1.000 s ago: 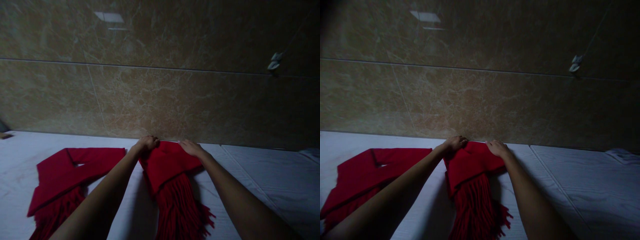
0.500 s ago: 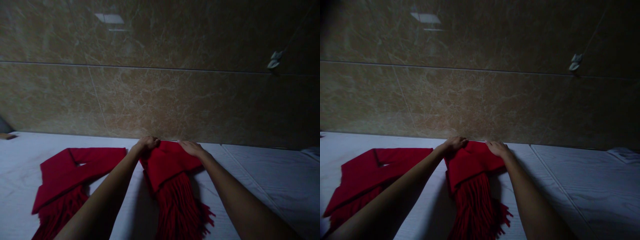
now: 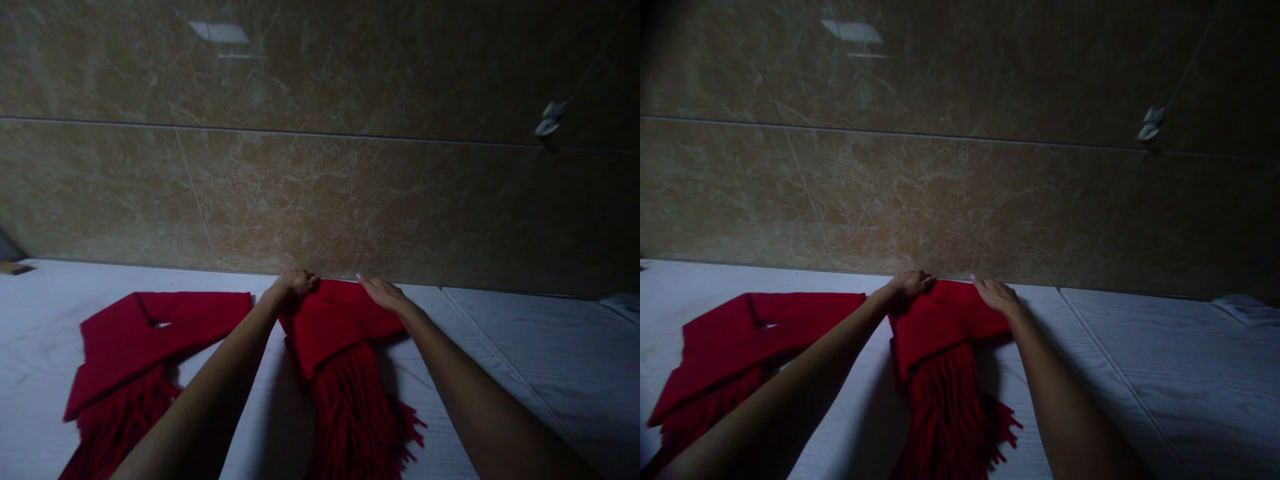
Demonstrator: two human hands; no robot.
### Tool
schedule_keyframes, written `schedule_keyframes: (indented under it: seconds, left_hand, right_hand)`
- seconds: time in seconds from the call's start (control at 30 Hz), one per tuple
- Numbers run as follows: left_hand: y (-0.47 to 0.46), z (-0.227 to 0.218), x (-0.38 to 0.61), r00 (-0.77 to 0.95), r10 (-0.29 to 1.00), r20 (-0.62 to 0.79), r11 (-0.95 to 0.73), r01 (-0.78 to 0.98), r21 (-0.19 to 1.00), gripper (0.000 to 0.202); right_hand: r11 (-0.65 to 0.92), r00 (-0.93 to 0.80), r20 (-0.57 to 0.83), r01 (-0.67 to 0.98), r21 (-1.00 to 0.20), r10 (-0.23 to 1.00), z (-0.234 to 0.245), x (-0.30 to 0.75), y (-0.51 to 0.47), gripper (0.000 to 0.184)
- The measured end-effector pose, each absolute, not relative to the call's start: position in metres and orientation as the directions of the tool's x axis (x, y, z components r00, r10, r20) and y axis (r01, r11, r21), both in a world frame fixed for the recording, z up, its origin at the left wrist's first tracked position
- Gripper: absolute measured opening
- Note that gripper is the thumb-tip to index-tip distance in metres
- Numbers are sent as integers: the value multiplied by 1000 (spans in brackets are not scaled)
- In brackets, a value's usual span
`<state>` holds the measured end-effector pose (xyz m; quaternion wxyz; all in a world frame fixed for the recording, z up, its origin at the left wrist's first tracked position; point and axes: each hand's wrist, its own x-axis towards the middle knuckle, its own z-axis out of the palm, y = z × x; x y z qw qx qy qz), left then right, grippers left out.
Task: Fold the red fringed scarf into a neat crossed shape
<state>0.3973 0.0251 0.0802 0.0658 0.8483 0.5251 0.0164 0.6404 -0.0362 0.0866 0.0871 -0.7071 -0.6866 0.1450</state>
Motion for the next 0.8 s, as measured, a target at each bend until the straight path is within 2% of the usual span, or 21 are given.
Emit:
schedule_keyframes:
  seconds: [0.23, 0.53, 0.8]
  left_hand:
    - [25, 82, 397, 458, 887, -54, -448, 884, 138, 50]
    - [20, 86, 397, 385, 919, -90, -369, 917, 154, 51]
    - [17, 88, 398, 368, 926, -85, -353, 923, 150, 51]
  right_hand:
    - [-43, 22, -72, 955, -295, 997, 84, 640, -35, 73]
    - [-33, 19, -62, 970, -239, 998, 85, 638, -35, 59]
    - [1, -11, -39, 973, -230, 999, 84, 638, -36, 60]
